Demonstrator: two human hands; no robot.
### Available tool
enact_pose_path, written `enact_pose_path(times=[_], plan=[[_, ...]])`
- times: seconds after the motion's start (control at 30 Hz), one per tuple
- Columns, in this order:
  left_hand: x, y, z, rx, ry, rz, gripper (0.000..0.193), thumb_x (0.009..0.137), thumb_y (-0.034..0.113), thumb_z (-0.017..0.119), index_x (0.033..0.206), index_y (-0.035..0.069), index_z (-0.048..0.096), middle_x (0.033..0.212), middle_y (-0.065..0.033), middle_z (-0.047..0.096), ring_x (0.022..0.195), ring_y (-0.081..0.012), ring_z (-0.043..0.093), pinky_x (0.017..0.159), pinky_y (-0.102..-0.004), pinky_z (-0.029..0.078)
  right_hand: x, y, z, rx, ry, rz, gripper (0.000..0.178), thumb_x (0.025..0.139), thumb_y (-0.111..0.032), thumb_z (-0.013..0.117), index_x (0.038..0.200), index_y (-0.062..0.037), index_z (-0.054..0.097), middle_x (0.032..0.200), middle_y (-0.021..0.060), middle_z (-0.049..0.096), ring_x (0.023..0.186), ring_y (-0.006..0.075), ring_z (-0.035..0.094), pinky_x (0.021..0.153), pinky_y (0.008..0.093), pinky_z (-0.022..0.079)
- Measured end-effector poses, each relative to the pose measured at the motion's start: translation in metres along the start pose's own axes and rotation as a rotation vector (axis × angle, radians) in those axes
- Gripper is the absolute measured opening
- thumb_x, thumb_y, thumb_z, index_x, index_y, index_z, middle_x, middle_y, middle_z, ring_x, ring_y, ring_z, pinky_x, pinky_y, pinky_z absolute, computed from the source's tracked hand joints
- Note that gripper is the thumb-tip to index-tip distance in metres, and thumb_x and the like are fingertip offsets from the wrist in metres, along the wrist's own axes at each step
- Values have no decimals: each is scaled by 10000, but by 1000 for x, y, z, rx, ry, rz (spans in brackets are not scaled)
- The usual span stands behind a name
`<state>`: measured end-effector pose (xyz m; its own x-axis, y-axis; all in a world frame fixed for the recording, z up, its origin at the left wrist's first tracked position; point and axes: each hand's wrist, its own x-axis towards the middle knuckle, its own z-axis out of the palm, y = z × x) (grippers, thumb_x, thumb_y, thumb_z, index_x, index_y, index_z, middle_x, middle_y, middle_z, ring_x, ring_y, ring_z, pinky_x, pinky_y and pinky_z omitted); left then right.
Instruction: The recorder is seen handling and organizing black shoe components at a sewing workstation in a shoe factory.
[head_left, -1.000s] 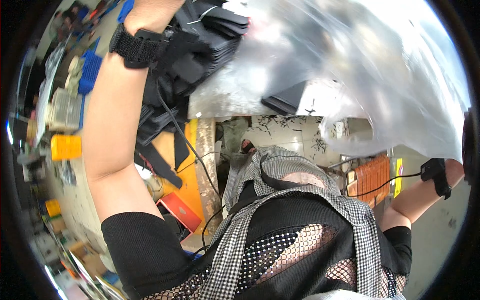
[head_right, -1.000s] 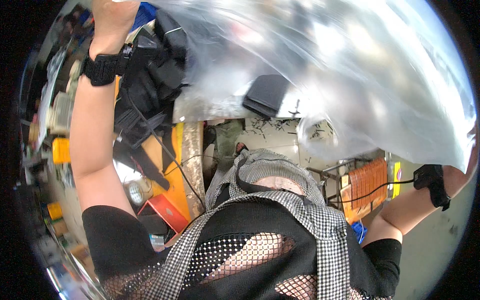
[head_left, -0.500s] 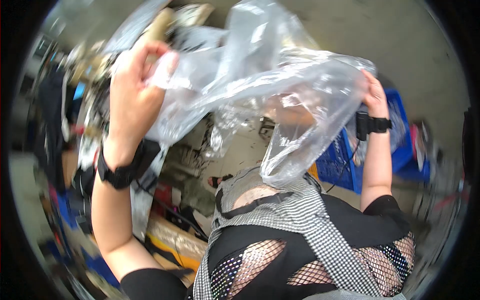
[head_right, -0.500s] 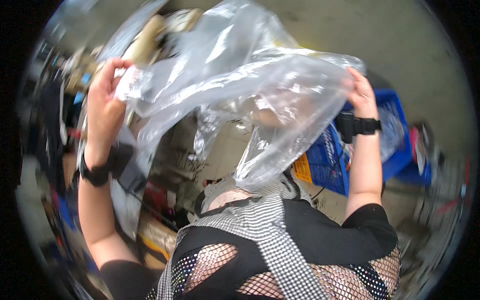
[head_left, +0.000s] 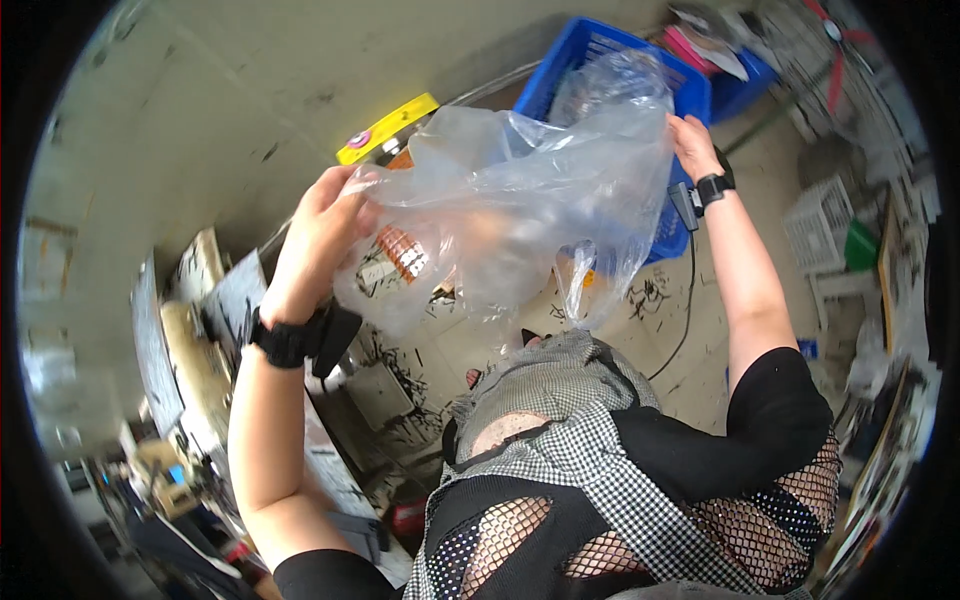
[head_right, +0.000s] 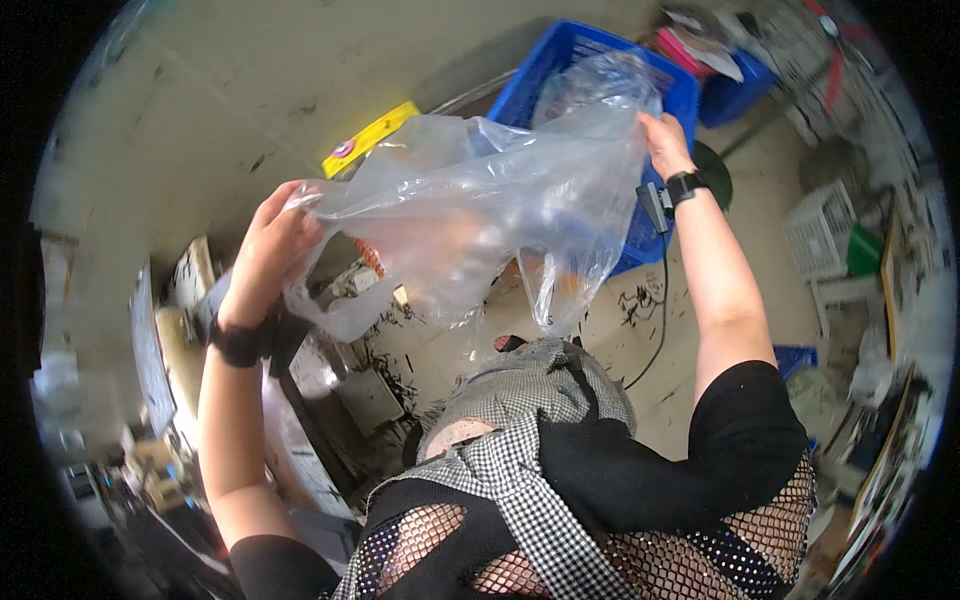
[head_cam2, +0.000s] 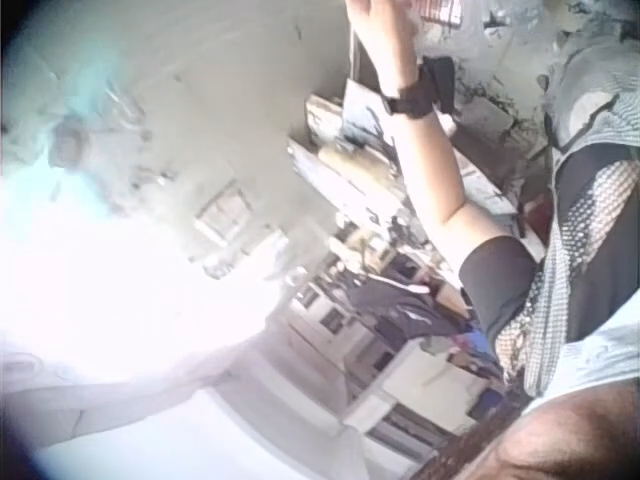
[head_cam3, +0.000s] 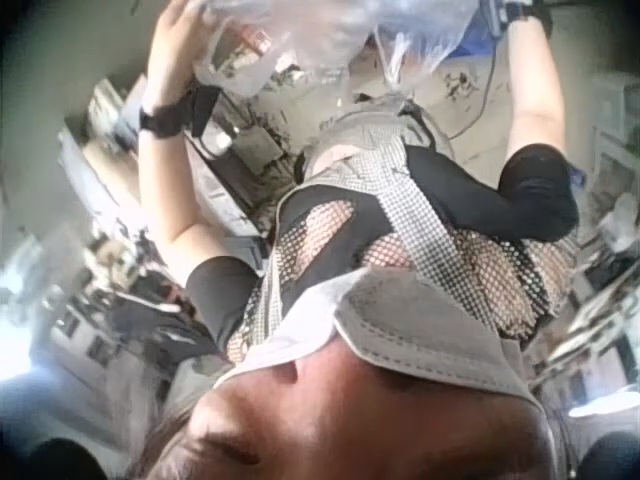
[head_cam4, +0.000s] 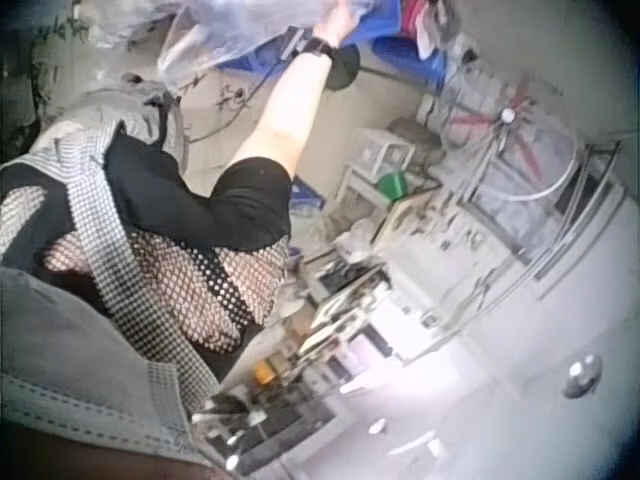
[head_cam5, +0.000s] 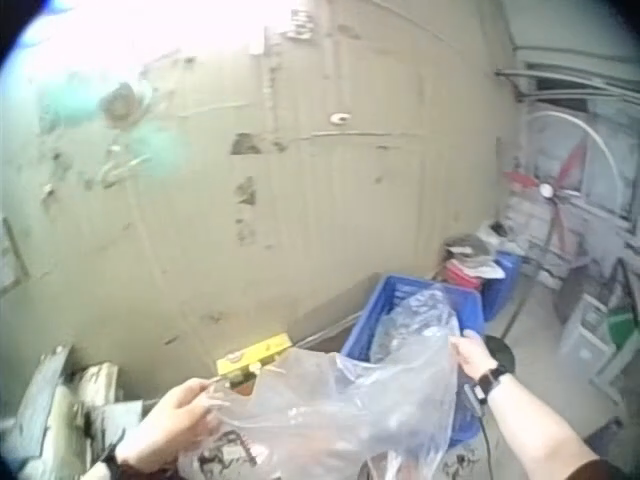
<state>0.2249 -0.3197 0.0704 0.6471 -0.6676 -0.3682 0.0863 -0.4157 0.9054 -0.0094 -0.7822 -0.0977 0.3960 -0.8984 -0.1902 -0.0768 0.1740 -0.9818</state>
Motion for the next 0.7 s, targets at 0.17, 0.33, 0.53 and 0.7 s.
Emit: enact_pose_path(times=[0.17, 0.33, 0.53, 0.7], plan=[[68, 17, 63, 168, -245, 55, 351, 948, 301, 383, 1148, 63, 547, 750, -3, 581, 537, -44, 457, 419, -209, 328, -145, -28, 20, -514, 27, -757, 352, 826, -201, 680, 1106, -14, 578, 933, 119, 630, 862, 174, 601, 759, 292, 484], [95, 59, 128, 246, -437, 60, 549, 915, 485, 366, 1134, 18, 555, 686, -74, 599, 466, -108, 380, 435, -258, 331, -276, -16, 56, -547, -703, -662, 297, 838, -174, 644, 1084, -15, 594, 1040, 154, 616, 977, 266, 600, 863, 349, 469], [119, 121, 238, 411, -654, 110, 583, 923, 514, 348, 1139, 15, 559, 712, -112, 615, 435, -78, 314, 426, -244, 302, -134, 22, -21, -767, -166, -705, 598, 805, -336, 655, 1280, -26, 466, 1210, 235, 529, 1145, 391, 477, 982, 447, 371], [139, 174, 305, 286, -804, 44, 431, 932, 425, 465, 1132, 54, 554, 697, -66, 594, 407, -10, 283, 367, -193, 221, -124, 3, -148, -1343, 21, -230, 755, 691, -348, 744, 1353, -158, 435, 1425, 207, 308, 1322, 418, 238, 1079, 554, 169]])
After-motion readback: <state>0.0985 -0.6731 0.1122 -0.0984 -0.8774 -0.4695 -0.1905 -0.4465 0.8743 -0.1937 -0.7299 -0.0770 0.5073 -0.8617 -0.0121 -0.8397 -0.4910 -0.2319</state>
